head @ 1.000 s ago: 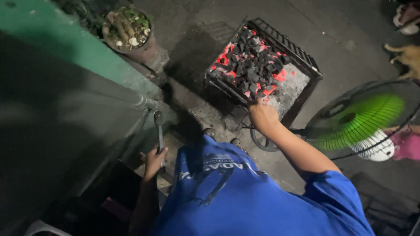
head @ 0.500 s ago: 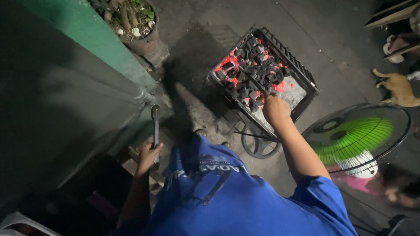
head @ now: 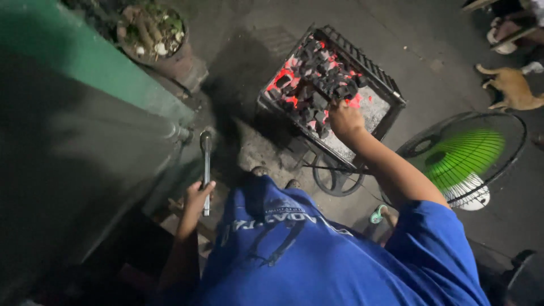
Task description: Rearranging and stirring burning charcoal in a grill using a metal rod to prepare for cooking.
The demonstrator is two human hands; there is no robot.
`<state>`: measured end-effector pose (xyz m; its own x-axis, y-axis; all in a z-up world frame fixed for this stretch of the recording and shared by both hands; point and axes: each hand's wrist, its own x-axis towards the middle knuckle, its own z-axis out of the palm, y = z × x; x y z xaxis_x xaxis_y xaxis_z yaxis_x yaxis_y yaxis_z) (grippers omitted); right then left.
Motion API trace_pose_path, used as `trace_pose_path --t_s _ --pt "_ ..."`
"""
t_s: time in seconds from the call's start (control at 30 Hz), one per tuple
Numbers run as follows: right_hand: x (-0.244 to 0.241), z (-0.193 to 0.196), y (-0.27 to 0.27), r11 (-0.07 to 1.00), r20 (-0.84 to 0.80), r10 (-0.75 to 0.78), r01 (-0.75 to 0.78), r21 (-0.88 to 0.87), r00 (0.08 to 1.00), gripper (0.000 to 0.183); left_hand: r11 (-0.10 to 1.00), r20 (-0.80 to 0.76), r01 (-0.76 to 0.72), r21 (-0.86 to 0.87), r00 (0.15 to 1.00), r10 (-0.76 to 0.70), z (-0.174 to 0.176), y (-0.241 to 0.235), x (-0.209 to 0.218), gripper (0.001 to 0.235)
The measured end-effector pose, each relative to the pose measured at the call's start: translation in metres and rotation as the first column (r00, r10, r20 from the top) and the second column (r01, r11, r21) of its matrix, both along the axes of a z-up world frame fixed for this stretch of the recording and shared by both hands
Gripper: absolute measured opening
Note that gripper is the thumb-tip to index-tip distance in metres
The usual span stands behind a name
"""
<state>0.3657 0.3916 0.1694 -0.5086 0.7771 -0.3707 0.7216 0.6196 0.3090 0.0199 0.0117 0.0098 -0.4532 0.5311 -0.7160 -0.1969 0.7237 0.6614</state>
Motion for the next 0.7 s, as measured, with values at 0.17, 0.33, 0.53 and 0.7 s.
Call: trace_pose_path --t_s 0.17,0.33,0.53,0.7 --pt "0.006 0.025 -0.009 0.999 -0.005 -0.046 0.046 -0.005 0.999 0.030 0.996 -0.060 0.016 0.090 0.998 -0.011 -0.018 -0.007 0.007 0.043" --pt "-0.036 -0.005 -0.004 0.997 -0.012 0.059 -0.059 0.045 0.998 0.025 0.993 -0.071 0.019 0.117 0.997 -0.011 -0.023 -0.009 0.012 0.039" --pt "-0.021 -0.099 0.018 0.937 -0.036 0.255 -0.238 0.256 0.966 0.020 0.998 -0.053 0.041 0.048 0.998 -0.038 0.010 -0.005 0.017 0.041" --pt "0.038 -0.048 0.013 0.965 -0.084 0.201 -0.182 0.188 0.976 0.019 0.994 -0.146 0.066 0.084 0.988 -0.054 0.021 -0.005 0.018 0.038"
